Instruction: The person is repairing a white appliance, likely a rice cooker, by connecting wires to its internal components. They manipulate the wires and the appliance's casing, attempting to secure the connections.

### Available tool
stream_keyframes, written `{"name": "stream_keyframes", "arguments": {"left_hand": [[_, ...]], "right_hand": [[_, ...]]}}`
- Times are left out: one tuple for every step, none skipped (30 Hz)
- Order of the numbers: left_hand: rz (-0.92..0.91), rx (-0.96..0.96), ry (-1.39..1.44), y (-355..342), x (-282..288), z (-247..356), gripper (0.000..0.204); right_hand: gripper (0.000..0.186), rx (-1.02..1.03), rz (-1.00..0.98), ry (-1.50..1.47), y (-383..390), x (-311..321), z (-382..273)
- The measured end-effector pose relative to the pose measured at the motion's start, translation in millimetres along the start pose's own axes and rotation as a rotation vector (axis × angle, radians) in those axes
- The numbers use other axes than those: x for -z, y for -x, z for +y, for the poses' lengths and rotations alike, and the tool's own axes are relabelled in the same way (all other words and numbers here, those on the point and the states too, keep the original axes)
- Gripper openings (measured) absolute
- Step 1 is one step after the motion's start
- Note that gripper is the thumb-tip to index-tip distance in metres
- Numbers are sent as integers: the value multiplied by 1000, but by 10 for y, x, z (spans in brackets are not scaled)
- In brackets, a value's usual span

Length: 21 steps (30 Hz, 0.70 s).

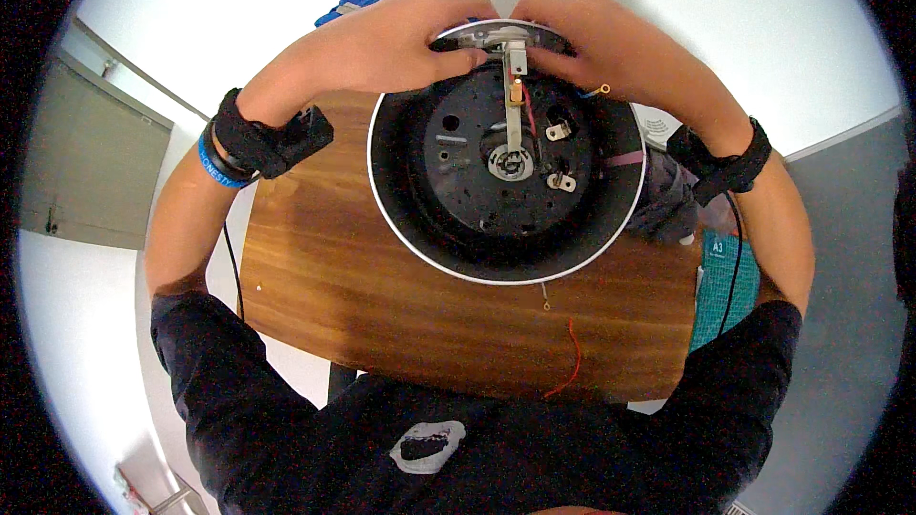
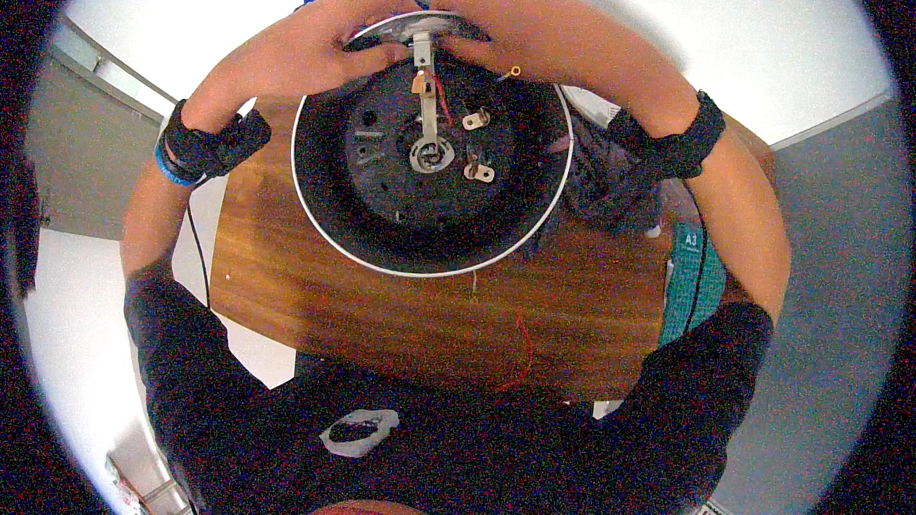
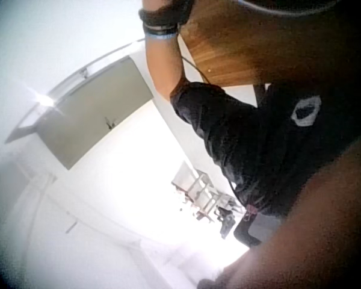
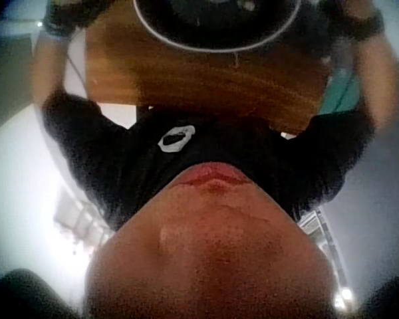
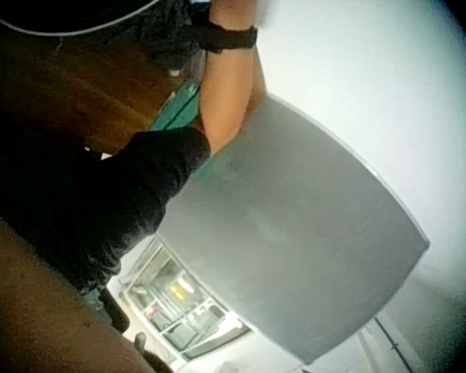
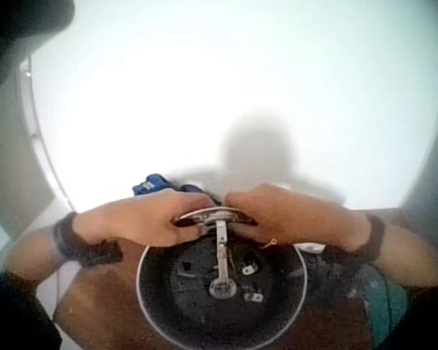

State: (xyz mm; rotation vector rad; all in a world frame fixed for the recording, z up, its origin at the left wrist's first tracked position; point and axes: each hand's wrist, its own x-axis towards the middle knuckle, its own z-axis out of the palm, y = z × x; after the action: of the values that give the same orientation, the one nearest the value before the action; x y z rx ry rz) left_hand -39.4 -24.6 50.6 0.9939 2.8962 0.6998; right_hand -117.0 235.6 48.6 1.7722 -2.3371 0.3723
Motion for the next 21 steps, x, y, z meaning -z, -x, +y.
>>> {"name": "stream_keyframes", "arguments": {"left_hand": [[6, -18, -22, -22, -4, -1, 44], [14, -37, -46, -41, -1, 0, 43], [22, -55, -69, -55, -3, -2, 43], [65, -68, -124, -56, -38, -11, 43], [109, -79, -182, -30, -109, -23, 43], [154, -91, -240, -9, -158, -26, 42], [152, -88, -249, 3, -179, -20, 42], [153, -86, -259, 16, -210, -8, 43], [154, -85, -269, 33, -243, 1, 43], [174, -92, -273, 55, -282, 5, 43], [187, -94, -273, 70, -294, 2, 43], [201, -96, -274, 81, -302, 1, 44], [193, -78, -249, 87, -296, 7, 43], [185, -63, -223, 85, -281, 19, 43], [177, -47, -198, 85, -272, 26, 42], [187, -44, -184, 90, -275, 23, 42], [199, -43, -172, 95, -295, 27, 42], [210, -42, -160, 99, -310, 32, 41], [214, -48, -160, 100, -320, 39, 41], [214, -48, -158, 99, -310, 46, 40], [215, -49, -157, 97, -298, 53, 40]], "right_hand": [[26, 7, -1, 5, -7, 4, -13], [25, 15, -1, 10, -18, 29, -52], [25, 22, -2, 16, -19, 41, -83], [24, -11, 11, 35, -4, 23, -96], [25, -41, 27, 56, 15, -23, -112], [27, -72, 42, 76, 28, -56, -127], [28, -66, 40, 78, 29, -56, -148], [29, -60, 37, 83, 37, -44, -178], [30, -54, 34, 88, 50, -46, -204], [26, -61, 37, 110, 72, -68, -221], [23, -69, 40, 122, 77, -81, -221], [22, -77, 42, 135, 79, -94, -219], [22, -80, 48, 119, 74, -105, -220], [22, -85, 53, 104, 68, -112, -225], [22, -90, 59, 88, 60, -121, -225], [23, -102, 72, 73, 50, -137, -220], [23, -114, 88, 62, 60, -161, -219], [23, -127, 104, 51, 70, -174, -216], [26, -135, 105, 26, 79, -176, -206], [29, -142, 104, -6, 73, -169, -184], [32, -150, 103, -37, 68, -160, -160]]}}
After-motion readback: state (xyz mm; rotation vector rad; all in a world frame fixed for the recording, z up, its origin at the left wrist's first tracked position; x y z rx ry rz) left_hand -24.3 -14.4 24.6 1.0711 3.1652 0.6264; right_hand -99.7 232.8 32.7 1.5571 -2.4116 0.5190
